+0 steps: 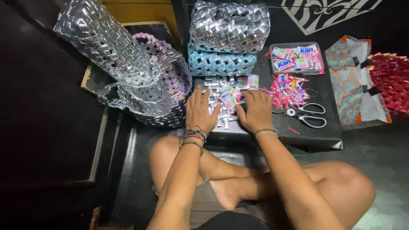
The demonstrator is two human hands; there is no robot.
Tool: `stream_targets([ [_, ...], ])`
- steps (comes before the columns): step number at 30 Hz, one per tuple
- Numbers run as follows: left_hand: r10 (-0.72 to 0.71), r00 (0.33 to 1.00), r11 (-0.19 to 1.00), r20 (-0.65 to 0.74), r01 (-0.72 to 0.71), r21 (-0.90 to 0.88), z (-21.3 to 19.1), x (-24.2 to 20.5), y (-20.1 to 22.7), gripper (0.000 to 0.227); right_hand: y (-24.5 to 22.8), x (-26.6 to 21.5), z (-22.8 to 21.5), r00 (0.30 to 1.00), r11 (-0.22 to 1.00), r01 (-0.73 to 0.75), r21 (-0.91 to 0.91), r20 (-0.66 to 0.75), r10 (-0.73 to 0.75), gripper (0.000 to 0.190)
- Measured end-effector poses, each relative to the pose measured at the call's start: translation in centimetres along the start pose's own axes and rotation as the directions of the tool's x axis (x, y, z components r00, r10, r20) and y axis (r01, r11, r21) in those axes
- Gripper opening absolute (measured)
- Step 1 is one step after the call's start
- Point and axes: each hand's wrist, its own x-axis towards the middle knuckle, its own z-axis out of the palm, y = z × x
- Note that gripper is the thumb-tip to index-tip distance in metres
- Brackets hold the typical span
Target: The person folds individual plastic detergent wrappers and adds them to a pile, occasionally using scissors to cut strips from the wrappers.
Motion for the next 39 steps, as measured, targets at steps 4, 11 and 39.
stream_targets([
  [4, 0.000, 1.000, 1.000, 0.002, 0.000, 0.001, -0.1, 0.1, 0.1, 0.069, 0.2, 0.0, 0.3, 1.000, 1.000, -0.004, -0.002, -0.012, 0.004, 0.050],
  [11, 0.012, 0.999, 0.999, -0.046, -0.013, -0.036, -0.3, 0.1, 0.1, 0.068, -0.1, 0.2, 0.0, 0.999, 1.000, 0.020, -0.019, -0.043, -0.021, 0.048],
  [39, 0.063, 0.996, 0.996, -0.063, -0.066, -0.062, -0.9, 0.3, 0.6, 0.065, -1.3, -0.2, 0.5, 0.998, 0.993, 0.009, -0.120, -0.061, -0.016, 0.053],
])
